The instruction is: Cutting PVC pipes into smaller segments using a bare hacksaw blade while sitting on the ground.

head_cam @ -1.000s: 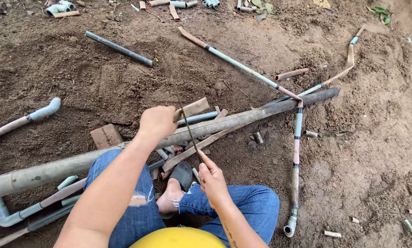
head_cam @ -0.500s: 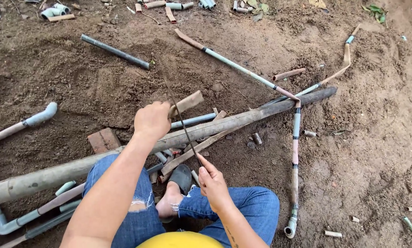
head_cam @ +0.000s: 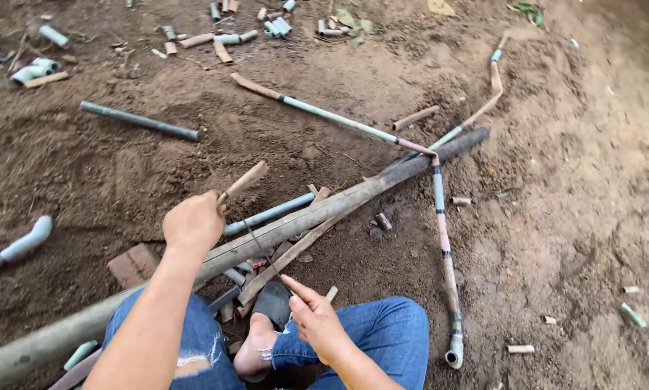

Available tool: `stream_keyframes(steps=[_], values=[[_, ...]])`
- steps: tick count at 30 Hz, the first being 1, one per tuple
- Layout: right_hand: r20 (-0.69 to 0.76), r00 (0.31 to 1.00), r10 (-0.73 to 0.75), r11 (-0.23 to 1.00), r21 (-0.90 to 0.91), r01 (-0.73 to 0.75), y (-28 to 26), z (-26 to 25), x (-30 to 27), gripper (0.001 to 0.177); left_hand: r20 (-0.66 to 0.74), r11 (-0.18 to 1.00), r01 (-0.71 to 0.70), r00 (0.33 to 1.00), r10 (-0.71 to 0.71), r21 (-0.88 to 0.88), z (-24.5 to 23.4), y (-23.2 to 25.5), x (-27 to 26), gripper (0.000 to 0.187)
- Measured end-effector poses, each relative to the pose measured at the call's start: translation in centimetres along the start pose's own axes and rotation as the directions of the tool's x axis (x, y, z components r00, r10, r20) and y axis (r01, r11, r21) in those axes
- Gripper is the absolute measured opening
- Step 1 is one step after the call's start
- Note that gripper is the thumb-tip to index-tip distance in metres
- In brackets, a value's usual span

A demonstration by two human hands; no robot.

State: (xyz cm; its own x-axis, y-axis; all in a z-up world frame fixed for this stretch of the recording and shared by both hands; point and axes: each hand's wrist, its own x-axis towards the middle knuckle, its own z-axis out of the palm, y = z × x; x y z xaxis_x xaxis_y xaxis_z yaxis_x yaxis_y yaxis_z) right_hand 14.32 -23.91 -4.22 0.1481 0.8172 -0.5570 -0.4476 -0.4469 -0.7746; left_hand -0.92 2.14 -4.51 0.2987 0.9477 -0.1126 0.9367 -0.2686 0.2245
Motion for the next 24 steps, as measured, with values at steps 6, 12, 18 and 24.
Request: stream_keyframes(steps=[6, 12, 18, 24], values=[[0.011, 1.0, -0.004, 1.0, -0.006, 0.004, 0.7, -0.1, 0.0, 0.057, -0.036, 0.999, -0.022, 0.999, 0.023, 0.049, -0.3, -0.4, 0.3, 0.023], [-0.013, 0.999, 0.031, 0.999, 0.017, -0.031, 1.9, -0.5, 1.3, 0.056, 0.002, 0.998, -0.019, 1.0, 0.018, 0.055, -0.6, -0.2, 0.5, 0.028], [0.053, 0.998, 0.022, 0.996, 0.081, -0.026, 4.6, -2.4, 3.3, 0.057, 0.063, 0.998, 0.045, 0.997, -0.048, 0.05, -1.7, -1.0, 1.3, 0.034], [0.051, 0.998, -0.048, 0.996, 0.075, 0.044, 5.1, -3.2, 4.1, 0.058, 0.014, 0.999, 0.016, 1.0, -0.016, 0.033, -1.4, -0.4, 1.1, 0.043]])
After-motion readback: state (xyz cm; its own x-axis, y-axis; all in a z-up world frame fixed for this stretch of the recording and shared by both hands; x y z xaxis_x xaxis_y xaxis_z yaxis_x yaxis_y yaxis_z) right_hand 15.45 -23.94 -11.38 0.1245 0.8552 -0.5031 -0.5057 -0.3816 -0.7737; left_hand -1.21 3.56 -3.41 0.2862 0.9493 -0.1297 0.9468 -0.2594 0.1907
